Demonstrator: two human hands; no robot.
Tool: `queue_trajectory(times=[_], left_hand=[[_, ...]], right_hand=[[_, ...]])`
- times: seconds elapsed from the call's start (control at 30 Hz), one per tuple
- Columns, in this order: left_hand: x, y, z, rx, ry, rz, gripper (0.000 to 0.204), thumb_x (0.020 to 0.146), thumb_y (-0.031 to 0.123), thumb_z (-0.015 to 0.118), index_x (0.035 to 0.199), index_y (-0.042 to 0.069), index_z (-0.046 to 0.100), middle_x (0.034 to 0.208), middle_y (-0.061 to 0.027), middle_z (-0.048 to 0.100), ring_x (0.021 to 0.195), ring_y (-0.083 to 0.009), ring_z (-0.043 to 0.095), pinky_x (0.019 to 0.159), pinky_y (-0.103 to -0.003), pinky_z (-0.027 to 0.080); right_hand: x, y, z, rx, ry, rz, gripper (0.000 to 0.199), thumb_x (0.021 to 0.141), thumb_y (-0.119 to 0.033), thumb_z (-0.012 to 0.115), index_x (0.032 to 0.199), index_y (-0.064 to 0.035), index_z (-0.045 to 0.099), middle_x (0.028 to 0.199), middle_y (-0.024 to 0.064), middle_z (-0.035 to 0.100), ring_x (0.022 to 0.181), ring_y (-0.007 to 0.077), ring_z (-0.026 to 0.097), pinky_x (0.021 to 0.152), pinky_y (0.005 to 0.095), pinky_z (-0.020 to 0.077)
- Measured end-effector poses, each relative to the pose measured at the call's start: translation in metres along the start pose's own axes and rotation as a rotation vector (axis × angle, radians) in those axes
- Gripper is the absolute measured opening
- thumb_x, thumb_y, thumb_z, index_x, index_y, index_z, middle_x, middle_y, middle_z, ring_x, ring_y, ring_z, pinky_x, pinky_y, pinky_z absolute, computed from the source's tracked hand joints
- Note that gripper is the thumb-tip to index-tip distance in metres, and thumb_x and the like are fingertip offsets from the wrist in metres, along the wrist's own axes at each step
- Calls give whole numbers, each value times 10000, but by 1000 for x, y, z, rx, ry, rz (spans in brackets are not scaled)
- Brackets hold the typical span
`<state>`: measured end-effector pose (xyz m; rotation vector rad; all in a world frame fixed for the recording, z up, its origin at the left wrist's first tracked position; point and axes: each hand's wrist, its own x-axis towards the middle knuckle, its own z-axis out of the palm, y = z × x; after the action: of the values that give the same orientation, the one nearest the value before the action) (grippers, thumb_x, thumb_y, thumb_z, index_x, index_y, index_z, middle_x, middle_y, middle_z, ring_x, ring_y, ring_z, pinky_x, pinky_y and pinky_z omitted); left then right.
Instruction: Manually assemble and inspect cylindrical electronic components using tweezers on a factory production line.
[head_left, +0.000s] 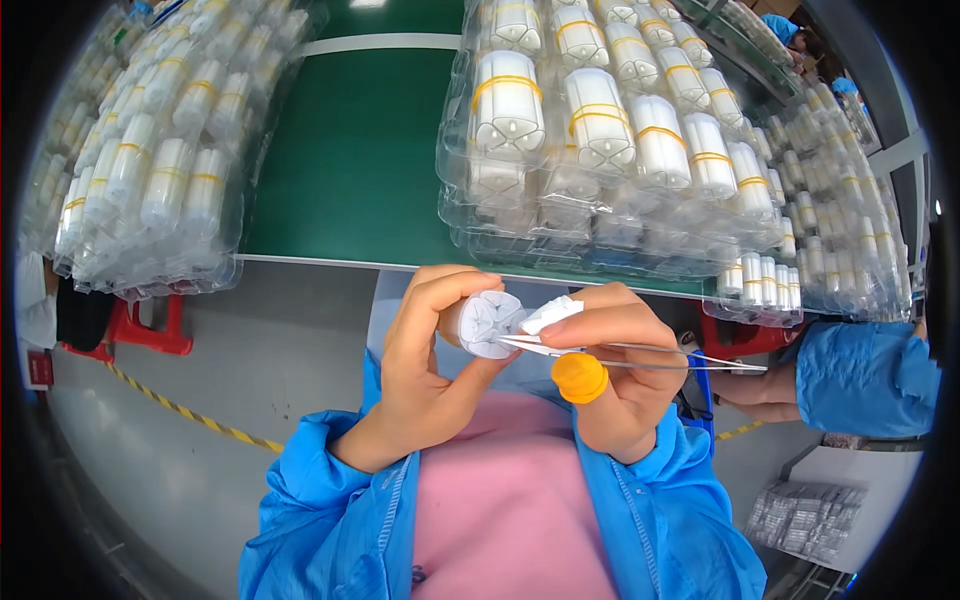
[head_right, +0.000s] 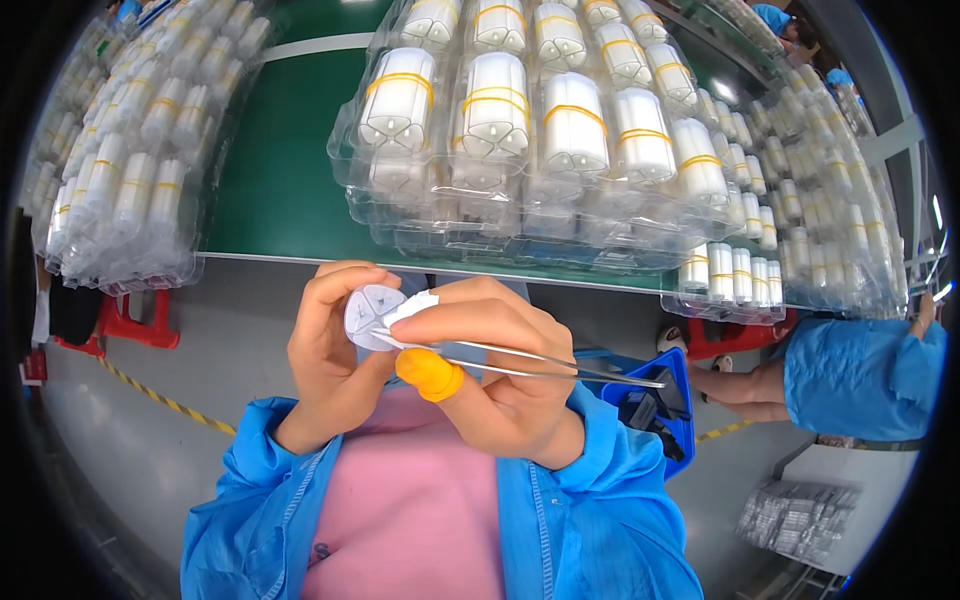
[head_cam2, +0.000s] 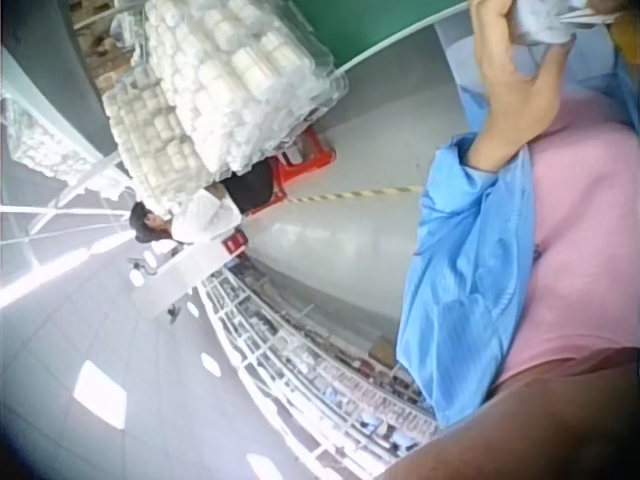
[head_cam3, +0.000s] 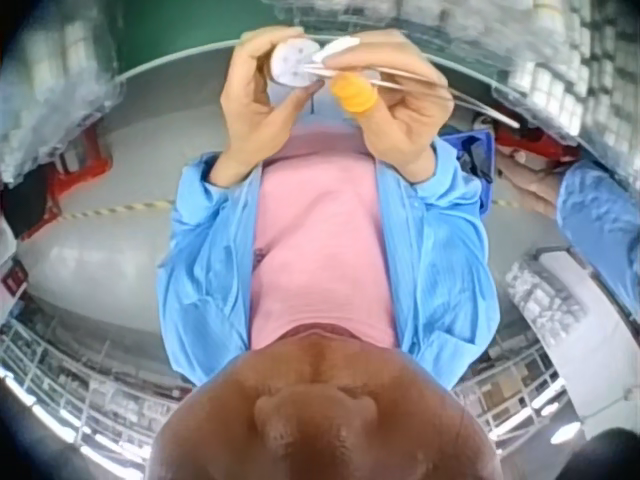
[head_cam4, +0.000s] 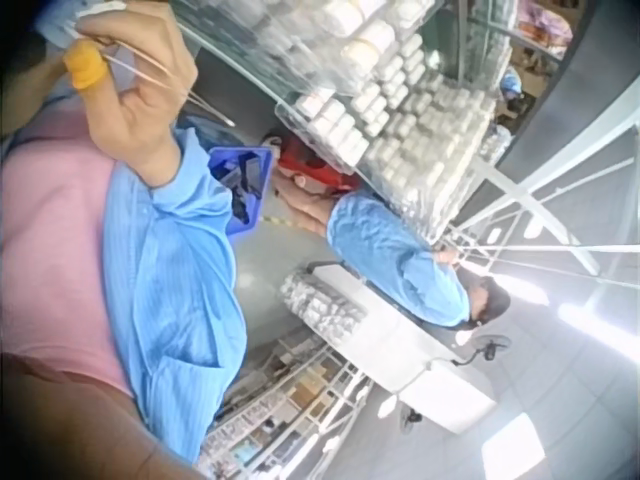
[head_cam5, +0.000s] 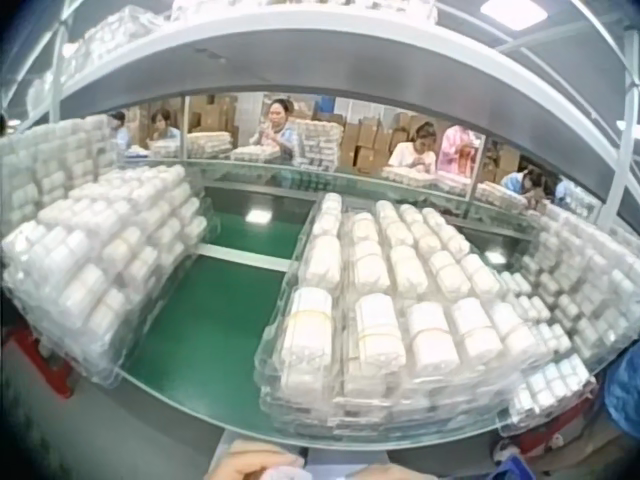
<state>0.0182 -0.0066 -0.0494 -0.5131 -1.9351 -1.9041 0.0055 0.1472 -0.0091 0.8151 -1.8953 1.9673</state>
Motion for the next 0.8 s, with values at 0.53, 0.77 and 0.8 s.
queue_trajectory(times=[0.53, 0.77, 0.8], left_hand=[[0, -8, 4, 152, 76, 118, 506, 610, -75, 705, 1085, 13, 553, 1006, -160, 551, 887, -284, 547, 734, -334, 437], [1, -8, 3, 199, 59, 142, 511, 590, -89, 682, 1076, 15, 561, 1003, -153, 551, 886, -286, 536, 744, -343, 427], [2, -8, 3, 202, 60, 143, 513, 588, -91, 678, 1076, 15, 562, 1003, -154, 551, 886, -287, 535, 744, -343, 426]], right_hand=[[0, 5, 4, -96, 10, 67, 185, 745, -50, 706, 910, 18, 656, 831, 151, 650, 707, 210, 635, 632, 268, 498], [2, 8, 2, -142, -11, 24, 183, 733, -40, 702, 901, 18, 659, 817, 150, 649, 700, 212, 635, 627, 265, 498], [2, 8, 1, -151, -14, 10, 183, 732, -38, 702, 900, 18, 659, 816, 151, 649, 700, 213, 636, 627, 265, 498]])
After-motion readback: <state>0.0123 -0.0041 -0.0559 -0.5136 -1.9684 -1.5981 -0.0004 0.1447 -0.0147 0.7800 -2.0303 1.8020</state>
